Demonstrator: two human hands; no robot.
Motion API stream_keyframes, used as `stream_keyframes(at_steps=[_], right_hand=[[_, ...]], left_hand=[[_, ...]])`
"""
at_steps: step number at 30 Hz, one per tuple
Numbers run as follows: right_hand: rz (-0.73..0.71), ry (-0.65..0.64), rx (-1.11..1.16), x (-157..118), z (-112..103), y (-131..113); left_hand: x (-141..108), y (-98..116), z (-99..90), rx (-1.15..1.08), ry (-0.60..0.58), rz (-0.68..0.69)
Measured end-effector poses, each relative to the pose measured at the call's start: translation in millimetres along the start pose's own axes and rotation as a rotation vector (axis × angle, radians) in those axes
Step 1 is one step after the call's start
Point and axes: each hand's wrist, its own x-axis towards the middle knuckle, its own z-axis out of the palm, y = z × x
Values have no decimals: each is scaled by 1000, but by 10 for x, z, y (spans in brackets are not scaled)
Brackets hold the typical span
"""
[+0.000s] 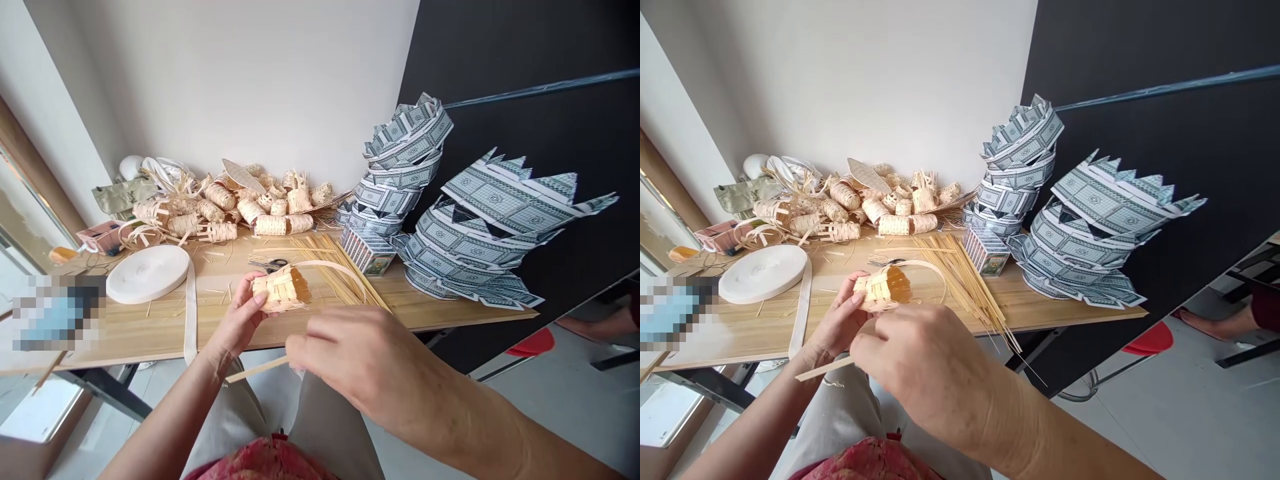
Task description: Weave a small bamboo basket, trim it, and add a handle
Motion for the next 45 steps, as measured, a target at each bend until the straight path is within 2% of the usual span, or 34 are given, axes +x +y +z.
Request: stream_keyframes(at_steps=[6, 14, 20, 25, 31, 38, 42, 45], right_hand=[[26, 21, -130, -115, -6, -59], [5, 160, -362, -210, -120, -48], [20, 107, -526, -259, -135, -49], [64, 25, -551, -247, -180, -73], [72, 13, -557, -213, -138, -88], [92, -96, -575, -182, -77, -45], [87, -97, -615, -147, -102, -13], [82, -78, -628, -134, -104, 12]], left_hand=[[3, 31, -27, -152, 22, 47], [-65, -147, -164, -266, 43, 3], [-66, -208, -86, -354, 22, 1], [-70, -197, -43, -391, 9, -18], [-72, -185, -60, -363, -16, 48], [-106, -183, -91, -244, 47, -4], [-143, -117, -67, -207, 2, -39], [-157, -94, -77, -166, -21, -7]])
